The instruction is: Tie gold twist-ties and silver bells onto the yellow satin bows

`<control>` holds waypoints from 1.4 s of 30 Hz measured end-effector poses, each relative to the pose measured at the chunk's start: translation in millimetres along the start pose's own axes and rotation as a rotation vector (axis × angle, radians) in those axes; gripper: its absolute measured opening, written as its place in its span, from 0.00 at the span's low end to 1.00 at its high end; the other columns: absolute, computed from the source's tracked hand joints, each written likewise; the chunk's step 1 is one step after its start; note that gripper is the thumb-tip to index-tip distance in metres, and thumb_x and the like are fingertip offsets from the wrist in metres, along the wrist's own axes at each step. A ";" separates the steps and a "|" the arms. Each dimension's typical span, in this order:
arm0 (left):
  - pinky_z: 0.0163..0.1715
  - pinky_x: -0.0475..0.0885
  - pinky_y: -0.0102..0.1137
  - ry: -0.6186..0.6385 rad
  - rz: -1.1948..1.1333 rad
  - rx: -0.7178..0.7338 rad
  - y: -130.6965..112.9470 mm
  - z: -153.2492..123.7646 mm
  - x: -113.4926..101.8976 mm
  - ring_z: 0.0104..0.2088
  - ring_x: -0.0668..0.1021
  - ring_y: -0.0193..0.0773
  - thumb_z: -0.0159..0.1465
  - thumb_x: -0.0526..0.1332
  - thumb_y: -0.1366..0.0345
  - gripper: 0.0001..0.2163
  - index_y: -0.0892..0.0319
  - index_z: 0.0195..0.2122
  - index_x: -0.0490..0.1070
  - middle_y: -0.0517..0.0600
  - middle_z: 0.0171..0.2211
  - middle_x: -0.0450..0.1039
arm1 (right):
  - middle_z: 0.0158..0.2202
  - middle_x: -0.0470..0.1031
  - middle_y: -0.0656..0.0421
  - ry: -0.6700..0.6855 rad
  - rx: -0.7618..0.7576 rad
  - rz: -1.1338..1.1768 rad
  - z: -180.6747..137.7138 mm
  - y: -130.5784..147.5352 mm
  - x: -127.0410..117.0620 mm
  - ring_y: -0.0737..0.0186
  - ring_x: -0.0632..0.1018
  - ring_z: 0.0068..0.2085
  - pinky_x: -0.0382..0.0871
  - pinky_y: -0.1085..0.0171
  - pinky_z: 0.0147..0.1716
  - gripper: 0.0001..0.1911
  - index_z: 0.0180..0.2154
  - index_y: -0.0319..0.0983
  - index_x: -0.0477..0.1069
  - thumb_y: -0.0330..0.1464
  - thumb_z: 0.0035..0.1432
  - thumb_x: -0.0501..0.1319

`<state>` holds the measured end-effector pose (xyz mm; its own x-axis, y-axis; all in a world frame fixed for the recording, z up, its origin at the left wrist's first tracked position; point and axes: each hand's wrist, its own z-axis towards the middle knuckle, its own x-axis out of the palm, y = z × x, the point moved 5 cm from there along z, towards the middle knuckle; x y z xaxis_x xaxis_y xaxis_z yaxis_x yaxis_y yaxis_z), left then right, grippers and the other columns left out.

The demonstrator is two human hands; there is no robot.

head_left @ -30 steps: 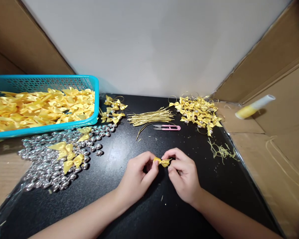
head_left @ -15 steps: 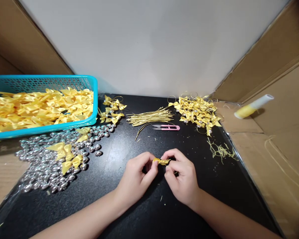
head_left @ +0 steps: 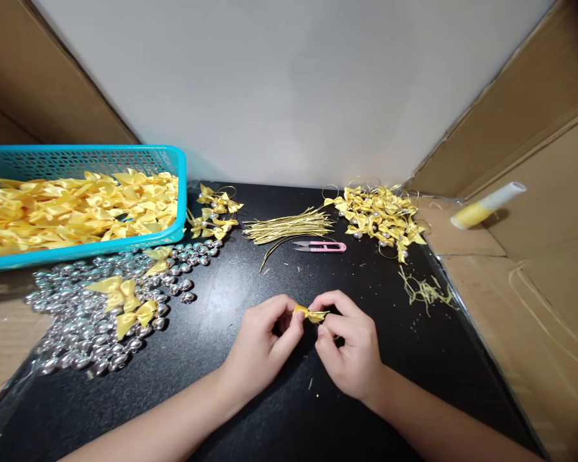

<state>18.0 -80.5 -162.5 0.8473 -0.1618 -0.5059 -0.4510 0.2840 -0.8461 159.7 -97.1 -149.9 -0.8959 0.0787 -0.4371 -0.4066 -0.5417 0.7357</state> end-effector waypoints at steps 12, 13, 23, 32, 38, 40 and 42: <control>0.23 0.64 0.24 -0.002 0.009 -0.006 -1.8 1.6 -0.7 0.21 0.70 0.31 0.67 0.56 0.67 0.11 0.61 0.27 0.71 0.45 0.21 0.70 | 0.34 0.72 0.55 0.012 0.010 0.004 0.5 -1.0 -0.6 0.64 0.74 0.35 0.69 0.66 0.34 0.11 0.20 0.36 0.60 0.22 0.53 0.53; 0.23 0.64 0.24 0.001 0.010 -0.006 -2.0 1.7 -0.6 0.21 0.70 0.31 0.67 0.56 0.67 0.11 0.61 0.27 0.71 0.45 0.21 0.70 | 0.34 0.72 0.55 0.011 0.014 0.004 0.0 -1.3 -0.4 0.64 0.74 0.34 0.69 0.66 0.34 0.11 0.20 0.36 0.60 0.22 0.53 0.53; 0.24 0.65 0.25 0.010 0.031 0.020 -2.3 -0.8 0.6 0.22 0.72 0.32 0.67 0.56 0.68 0.10 0.61 0.28 0.71 0.46 0.23 0.72 | 0.33 0.73 0.55 -0.028 -0.009 -0.068 -1.2 -0.2 2.6 0.64 0.74 0.33 0.69 0.65 0.32 0.14 0.19 0.37 0.60 0.21 0.55 0.53; 0.22 0.66 0.24 -0.006 0.011 0.073 -4.4 -3.7 -1.3 0.20 0.71 0.31 0.65 0.58 0.70 0.09 0.61 0.27 0.71 0.46 0.21 0.72 | 0.32 0.72 0.56 -0.083 -0.134 -0.211 -1.6 9.1 3.5 0.63 0.73 0.34 0.71 0.59 0.40 0.15 0.21 0.38 0.62 0.20 0.58 0.52; 0.22 0.67 0.24 -0.003 -0.021 0.180 -10.7 -7.4 -2.0 0.20 0.73 0.31 0.65 0.58 0.71 0.09 0.61 0.28 0.72 0.46 0.21 0.73 | 0.33 0.73 0.55 -0.051 -0.186 -0.293 -3.4 11.6 4.1 0.62 0.73 0.35 0.68 0.55 0.45 0.10 0.28 0.37 0.68 0.23 0.59 0.53; 0.23 0.68 0.24 -0.029 -0.023 0.192 -12.0 -7.7 -4.2 0.21 0.73 0.31 0.65 0.58 0.72 0.08 0.60 0.28 0.72 0.46 0.22 0.73 | 0.33 0.73 0.55 -0.052 -0.183 -0.295 -2.2 13.7 2.1 0.61 0.72 0.36 0.67 0.54 0.46 0.09 0.29 0.37 0.68 0.24 0.59 0.53; 0.24 0.69 0.24 -0.060 -0.023 0.190 -12.9 -7.3 -6.9 0.22 0.74 0.31 0.65 0.59 0.73 0.07 0.60 0.30 0.73 0.47 0.23 0.75 | 0.34 0.72 0.56 -0.053 -0.175 -0.270 -0.6 15.8 -0.9 0.60 0.72 0.37 0.66 0.54 0.46 0.08 0.28 0.38 0.66 0.26 0.58 0.54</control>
<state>15.9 -89.9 -149.4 0.8744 -0.1155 -0.4713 -0.3750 0.4554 -0.8074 154.2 -106.2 -138.2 -0.7699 0.2802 -0.5733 -0.5980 -0.6304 0.4950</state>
